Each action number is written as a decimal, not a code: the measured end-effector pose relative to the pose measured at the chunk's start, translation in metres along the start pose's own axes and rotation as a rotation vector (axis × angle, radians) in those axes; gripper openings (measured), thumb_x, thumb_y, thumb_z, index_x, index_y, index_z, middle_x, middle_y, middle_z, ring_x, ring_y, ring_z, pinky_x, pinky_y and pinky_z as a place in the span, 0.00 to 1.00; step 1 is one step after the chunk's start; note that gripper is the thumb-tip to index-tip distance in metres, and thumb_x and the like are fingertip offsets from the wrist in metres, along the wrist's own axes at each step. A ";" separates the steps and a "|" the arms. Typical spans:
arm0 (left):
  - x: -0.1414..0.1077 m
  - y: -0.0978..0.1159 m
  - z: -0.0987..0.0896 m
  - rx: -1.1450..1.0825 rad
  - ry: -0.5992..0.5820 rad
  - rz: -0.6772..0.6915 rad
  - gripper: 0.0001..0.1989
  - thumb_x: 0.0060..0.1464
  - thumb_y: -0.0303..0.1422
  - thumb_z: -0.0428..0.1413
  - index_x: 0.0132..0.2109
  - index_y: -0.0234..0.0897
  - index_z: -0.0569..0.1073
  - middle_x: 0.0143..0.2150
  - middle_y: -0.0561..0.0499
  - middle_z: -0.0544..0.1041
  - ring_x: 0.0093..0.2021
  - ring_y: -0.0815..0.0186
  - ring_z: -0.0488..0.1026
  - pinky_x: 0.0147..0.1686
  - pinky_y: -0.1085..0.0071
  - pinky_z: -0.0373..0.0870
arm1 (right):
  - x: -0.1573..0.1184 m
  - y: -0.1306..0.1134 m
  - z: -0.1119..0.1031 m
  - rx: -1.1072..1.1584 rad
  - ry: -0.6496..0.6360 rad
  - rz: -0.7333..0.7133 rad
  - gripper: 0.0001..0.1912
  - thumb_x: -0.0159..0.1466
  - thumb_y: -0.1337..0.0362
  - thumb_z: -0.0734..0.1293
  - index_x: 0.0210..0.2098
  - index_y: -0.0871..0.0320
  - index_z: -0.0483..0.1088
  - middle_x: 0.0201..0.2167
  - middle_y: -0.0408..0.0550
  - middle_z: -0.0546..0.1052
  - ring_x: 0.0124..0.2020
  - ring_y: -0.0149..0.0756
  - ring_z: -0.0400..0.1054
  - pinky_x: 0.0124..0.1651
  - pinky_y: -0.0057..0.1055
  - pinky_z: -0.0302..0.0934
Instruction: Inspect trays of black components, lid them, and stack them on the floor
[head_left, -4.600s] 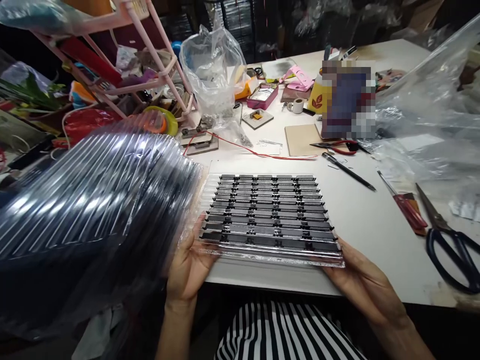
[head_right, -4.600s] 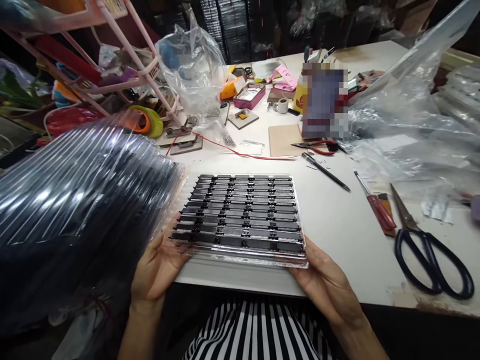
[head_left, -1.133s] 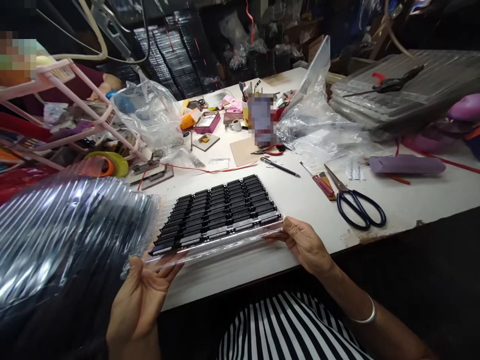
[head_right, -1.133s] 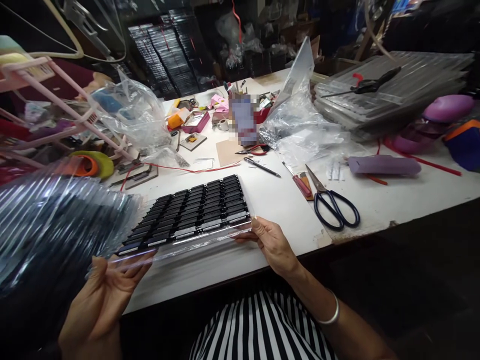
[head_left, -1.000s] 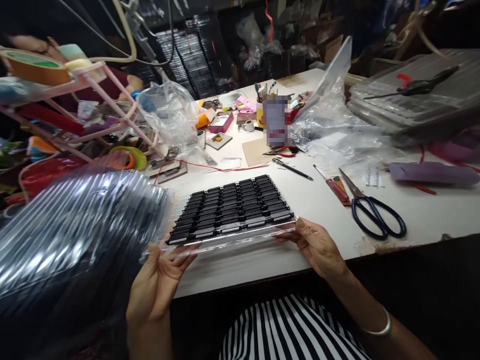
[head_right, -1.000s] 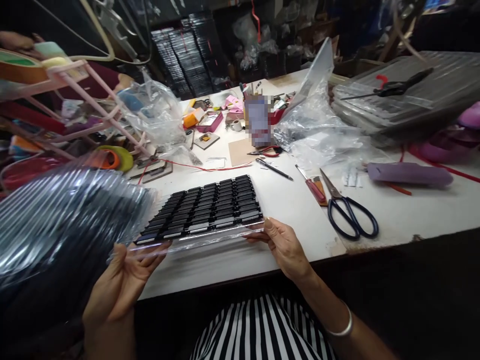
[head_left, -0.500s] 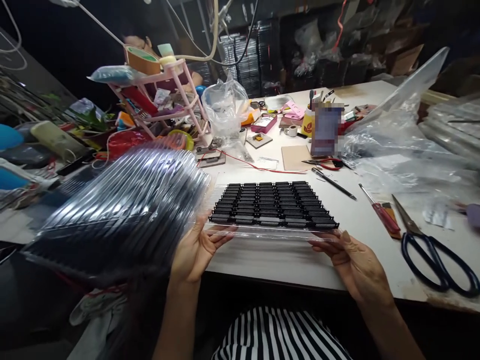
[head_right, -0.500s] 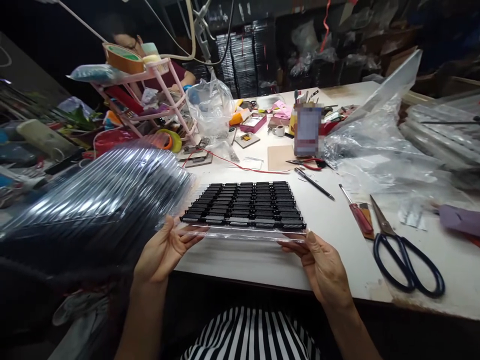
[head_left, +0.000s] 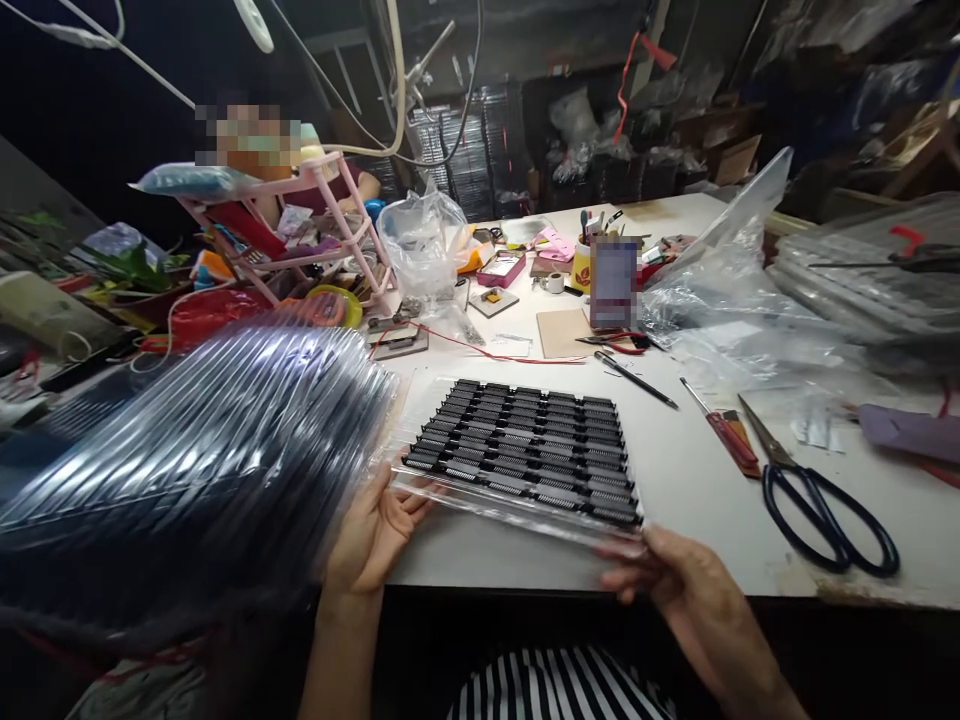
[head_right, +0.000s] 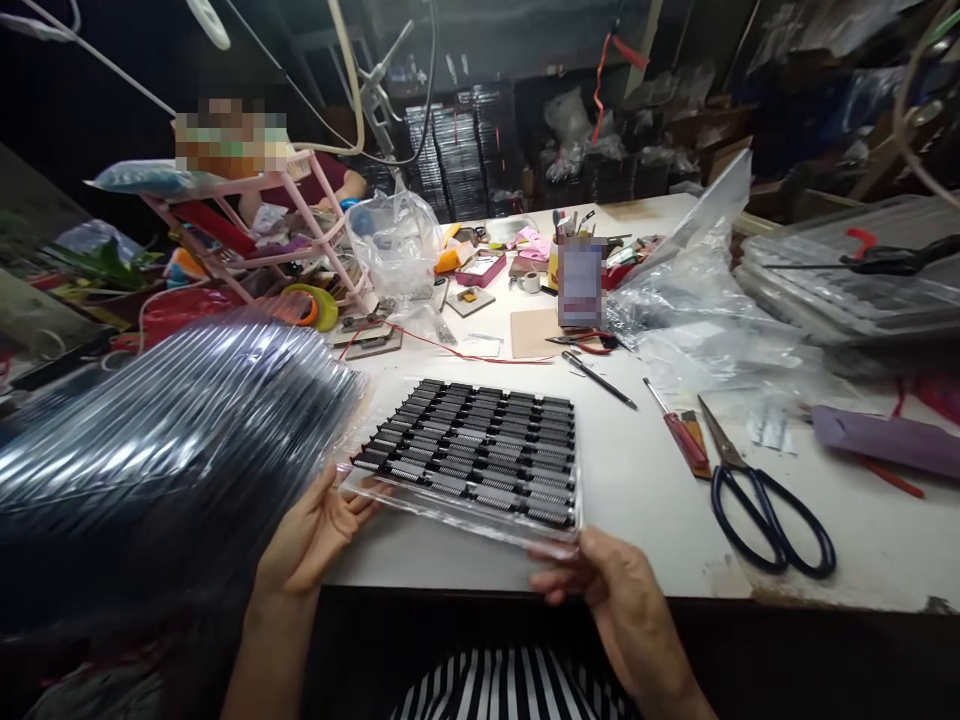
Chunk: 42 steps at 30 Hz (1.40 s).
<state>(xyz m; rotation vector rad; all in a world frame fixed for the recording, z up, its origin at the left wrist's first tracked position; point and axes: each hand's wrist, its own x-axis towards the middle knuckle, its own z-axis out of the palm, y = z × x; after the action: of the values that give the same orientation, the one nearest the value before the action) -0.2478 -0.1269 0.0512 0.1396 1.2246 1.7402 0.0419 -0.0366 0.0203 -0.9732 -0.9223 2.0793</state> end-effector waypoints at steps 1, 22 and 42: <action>0.003 -0.001 -0.001 -0.030 0.037 -0.003 0.22 0.65 0.31 0.42 0.63 0.31 0.56 0.44 0.35 0.78 0.45 0.54 0.77 0.45 0.56 0.74 | -0.005 0.009 0.003 -0.022 -0.040 0.052 0.19 0.61 0.52 0.67 0.31 0.64 0.75 0.31 0.57 0.81 0.27 0.41 0.76 0.30 0.31 0.67; -0.046 -0.076 0.008 0.394 0.173 0.296 0.37 0.56 0.46 0.52 0.68 0.42 0.50 0.65 0.41 0.62 0.63 0.54 0.59 0.62 0.56 0.57 | 0.077 -0.055 -0.013 -1.255 -0.023 -0.471 0.21 0.66 0.56 0.56 0.51 0.60 0.69 0.37 0.54 0.77 0.40 0.44 0.71 0.46 0.42 0.64; 0.078 0.023 0.057 1.366 -0.371 0.543 0.33 0.56 0.51 0.48 0.64 0.41 0.60 0.66 0.48 0.60 0.66 0.58 0.54 0.65 0.59 0.45 | 0.011 -0.007 0.047 -0.683 -0.736 -0.369 0.19 0.67 0.62 0.60 0.54 0.64 0.68 0.41 0.55 0.78 0.41 0.35 0.73 0.45 0.29 0.67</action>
<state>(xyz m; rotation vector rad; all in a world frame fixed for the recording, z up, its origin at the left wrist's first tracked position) -0.2709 -0.0314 0.0659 1.6140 1.9651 0.8741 -0.0003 -0.0390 0.0440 -0.2426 -2.0999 1.8146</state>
